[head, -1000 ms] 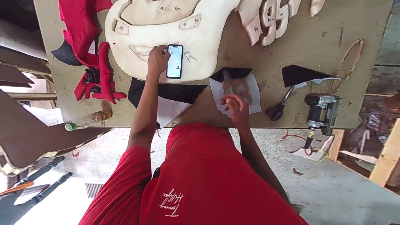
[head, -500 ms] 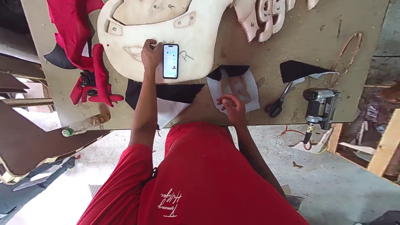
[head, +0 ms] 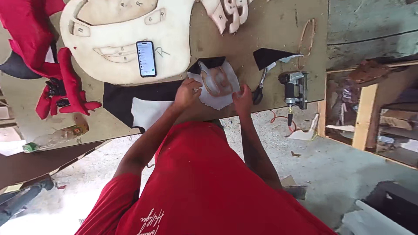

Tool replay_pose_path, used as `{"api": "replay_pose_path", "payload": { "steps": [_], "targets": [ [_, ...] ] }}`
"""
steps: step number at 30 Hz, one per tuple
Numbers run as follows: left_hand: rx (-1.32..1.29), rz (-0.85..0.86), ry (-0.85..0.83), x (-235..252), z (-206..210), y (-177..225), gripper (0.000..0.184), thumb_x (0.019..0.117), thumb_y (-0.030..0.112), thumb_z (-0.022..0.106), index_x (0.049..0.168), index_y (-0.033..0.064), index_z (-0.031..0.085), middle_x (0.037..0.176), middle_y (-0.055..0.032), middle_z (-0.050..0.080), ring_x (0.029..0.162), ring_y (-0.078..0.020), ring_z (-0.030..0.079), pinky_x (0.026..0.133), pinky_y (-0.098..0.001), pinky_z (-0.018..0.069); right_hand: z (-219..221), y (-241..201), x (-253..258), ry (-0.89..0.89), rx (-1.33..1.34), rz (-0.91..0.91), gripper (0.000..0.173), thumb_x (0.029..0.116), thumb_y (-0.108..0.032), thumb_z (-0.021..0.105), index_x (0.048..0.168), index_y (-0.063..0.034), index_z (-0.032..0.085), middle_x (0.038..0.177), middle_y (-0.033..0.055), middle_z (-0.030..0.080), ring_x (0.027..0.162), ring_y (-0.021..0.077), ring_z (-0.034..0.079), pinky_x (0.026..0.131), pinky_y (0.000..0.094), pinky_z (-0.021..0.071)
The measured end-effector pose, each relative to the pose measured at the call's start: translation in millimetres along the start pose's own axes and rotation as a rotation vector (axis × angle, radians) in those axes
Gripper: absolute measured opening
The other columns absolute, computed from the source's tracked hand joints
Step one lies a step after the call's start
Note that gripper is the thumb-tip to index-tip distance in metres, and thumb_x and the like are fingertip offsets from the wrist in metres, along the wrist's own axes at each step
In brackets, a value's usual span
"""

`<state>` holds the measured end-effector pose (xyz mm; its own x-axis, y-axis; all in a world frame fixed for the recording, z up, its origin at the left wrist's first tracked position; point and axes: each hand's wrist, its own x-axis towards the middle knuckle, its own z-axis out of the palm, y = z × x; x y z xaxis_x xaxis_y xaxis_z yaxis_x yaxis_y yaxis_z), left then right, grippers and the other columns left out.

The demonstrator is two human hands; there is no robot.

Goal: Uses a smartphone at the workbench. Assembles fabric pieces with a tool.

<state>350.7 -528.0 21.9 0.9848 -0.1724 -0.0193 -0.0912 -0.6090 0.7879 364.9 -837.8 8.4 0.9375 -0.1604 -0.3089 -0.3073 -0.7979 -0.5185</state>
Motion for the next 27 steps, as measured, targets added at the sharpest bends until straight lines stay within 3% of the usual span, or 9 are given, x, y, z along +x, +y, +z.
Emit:
{"api": "replay_pose_path", "payload": {
  "steps": [2,3,5,8,12,15,17,22,27],
  "targets": [
    [0.059,0.088,0.000,14.9,39.6,12.0,0.023,0.0943,0.026,0.070,0.113,0.0146,0.076,0.121,-0.0061,0.070,0.121,-0.0252,0.061,0.104,-0.0457,0.0505,7.7,1.6,9.6,-0.014,-0.049,-0.018,0.078,0.0888,-0.034,0.076,0.152,-0.0051,0.042,0.149,0.0261,0.046,0.126,0.0409,0.057,0.100,0.0599,0.0524],
    [0.102,0.114,-0.011,22.8,57.0,18.0,0.026,0.0931,0.028,0.071,0.115,0.0163,0.075,0.132,-0.0058,0.066,0.132,-0.0273,0.054,0.111,-0.0488,0.0451,9.0,3.7,13.5,-0.014,-0.067,-0.018,0.076,0.0886,-0.036,0.077,0.151,-0.0061,0.046,0.147,0.0272,0.047,0.126,0.0433,0.057,0.098,0.0626,0.0522],
    [0.180,0.123,-0.052,40.3,86.2,27.8,0.039,0.0921,0.039,0.072,0.126,0.0207,0.071,0.153,-0.0051,0.051,0.150,-0.0291,0.034,0.123,-0.0541,0.0297,6.4,7.6,21.2,-0.018,-0.053,-0.034,0.060,0.0911,-0.036,0.075,0.141,-0.0073,0.057,0.134,0.0250,0.058,0.121,0.0427,0.059,0.097,0.0637,0.0506],
    [0.304,0.074,-0.111,53.7,120.6,30.9,0.058,0.0926,0.055,0.064,0.143,0.0272,0.060,0.167,-0.0069,0.031,0.157,-0.0330,0.017,0.126,-0.0595,0.0168,-0.9,15.5,17.2,-0.063,-0.040,-0.033,0.041,0.0950,-0.037,0.071,0.123,-0.0078,0.068,0.123,0.0217,0.064,0.117,0.0405,0.060,0.097,0.0618,0.0506],
    [0.393,0.041,-0.130,56.5,141.1,26.6,0.065,0.0921,0.064,0.060,0.148,0.0310,0.054,0.168,-0.0097,0.029,0.158,-0.0354,0.012,0.126,-0.0617,0.0083,-9.2,32.4,15.6,-0.091,-0.055,0.008,0.041,0.0924,-0.036,0.072,0.120,-0.0049,0.070,0.131,0.0232,0.058,0.121,0.0414,0.056,0.099,0.0618,0.0478],
    [0.402,0.000,-0.088,54.5,148.3,31.2,0.062,0.0923,0.068,0.057,0.144,0.0331,0.057,0.168,-0.0083,0.029,0.158,-0.0340,0.013,0.126,-0.0609,0.0094,-12.0,42.9,6.6,-0.147,0.122,0.072,0.044,0.0968,-0.041,0.067,0.126,-0.0079,0.064,0.107,0.0165,0.070,0.089,0.0309,0.071,0.079,0.0560,0.0590],
    [0.408,-0.039,-0.023,58.5,153.9,38.5,0.064,0.0898,0.071,0.058,0.141,0.0326,0.059,0.170,-0.0070,0.023,0.159,-0.0323,0.009,0.126,-0.0624,0.0083,-7.8,50.5,7.5,-0.197,0.333,0.167,0.053,0.0961,-0.047,0.068,0.131,-0.0082,0.060,0.102,0.0151,0.071,0.076,0.0269,0.073,0.069,0.0498,0.0633],
    [0.469,-0.139,0.093,66.5,177.2,37.5,0.097,0.0830,0.083,0.054,0.156,0.0202,0.043,0.172,-0.0085,0.018,0.160,-0.0292,0.006,0.126,-0.0612,0.0003,0.3,64.9,13.7,-0.355,0.579,0.259,0.042,0.0983,-0.044,0.068,0.111,-0.0037,0.067,0.088,0.0093,0.076,0.065,0.0196,0.073,0.057,0.0361,0.0618],
    [0.503,-0.176,0.054,67.6,180.5,36.2,0.103,0.0838,0.083,0.052,0.161,0.0173,0.034,0.172,-0.0057,0.016,0.160,-0.0263,0.005,0.127,-0.0589,-0.0013,-3.1,83.0,18.7,-0.466,0.695,0.198,0.032,0.1043,-0.032,0.061,0.104,-0.0013,0.068,0.082,0.0085,0.077,0.060,0.0154,0.071,0.050,0.0285,0.0552]
  ]
}}
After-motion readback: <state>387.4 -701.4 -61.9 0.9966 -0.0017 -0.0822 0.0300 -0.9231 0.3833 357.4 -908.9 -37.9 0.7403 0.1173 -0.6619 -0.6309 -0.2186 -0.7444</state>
